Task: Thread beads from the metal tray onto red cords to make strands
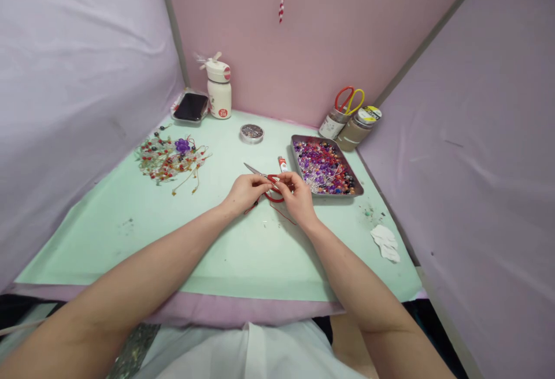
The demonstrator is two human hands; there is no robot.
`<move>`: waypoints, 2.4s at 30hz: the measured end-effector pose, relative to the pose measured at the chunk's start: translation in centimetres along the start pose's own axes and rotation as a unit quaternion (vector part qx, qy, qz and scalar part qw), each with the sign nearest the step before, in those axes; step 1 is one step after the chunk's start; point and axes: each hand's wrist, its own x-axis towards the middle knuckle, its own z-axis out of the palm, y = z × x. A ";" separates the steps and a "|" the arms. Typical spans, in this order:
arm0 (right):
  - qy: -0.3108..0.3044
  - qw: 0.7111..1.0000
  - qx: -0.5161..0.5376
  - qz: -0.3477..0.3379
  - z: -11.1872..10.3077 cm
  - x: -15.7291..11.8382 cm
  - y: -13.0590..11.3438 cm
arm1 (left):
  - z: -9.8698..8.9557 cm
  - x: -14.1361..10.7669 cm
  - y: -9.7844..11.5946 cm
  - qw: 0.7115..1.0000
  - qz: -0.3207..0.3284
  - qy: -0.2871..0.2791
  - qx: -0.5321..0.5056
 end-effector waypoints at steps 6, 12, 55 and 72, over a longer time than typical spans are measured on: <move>-0.006 1.000 0.003 0.006 -0.1 0.1 0.2 | -0.1 0.1 -0.1 1.000 0.014 0.006 0.017; -0.026 0.998 0.045 0.041 0.0 0.3 0.6 | 0.1 0.1 -0.2 1.000 0.022 -0.005 -0.002; -0.016 1.000 -0.005 0.024 -0.2 -0.1 0.0 | 0.3 -0.8 1.6 0.999 0.026 0.022 -0.002; -0.016 1.000 -0.008 0.023 -0.2 -0.2 -0.3 | 0.4 -0.8 1.0 0.999 -0.023 -0.004 -0.037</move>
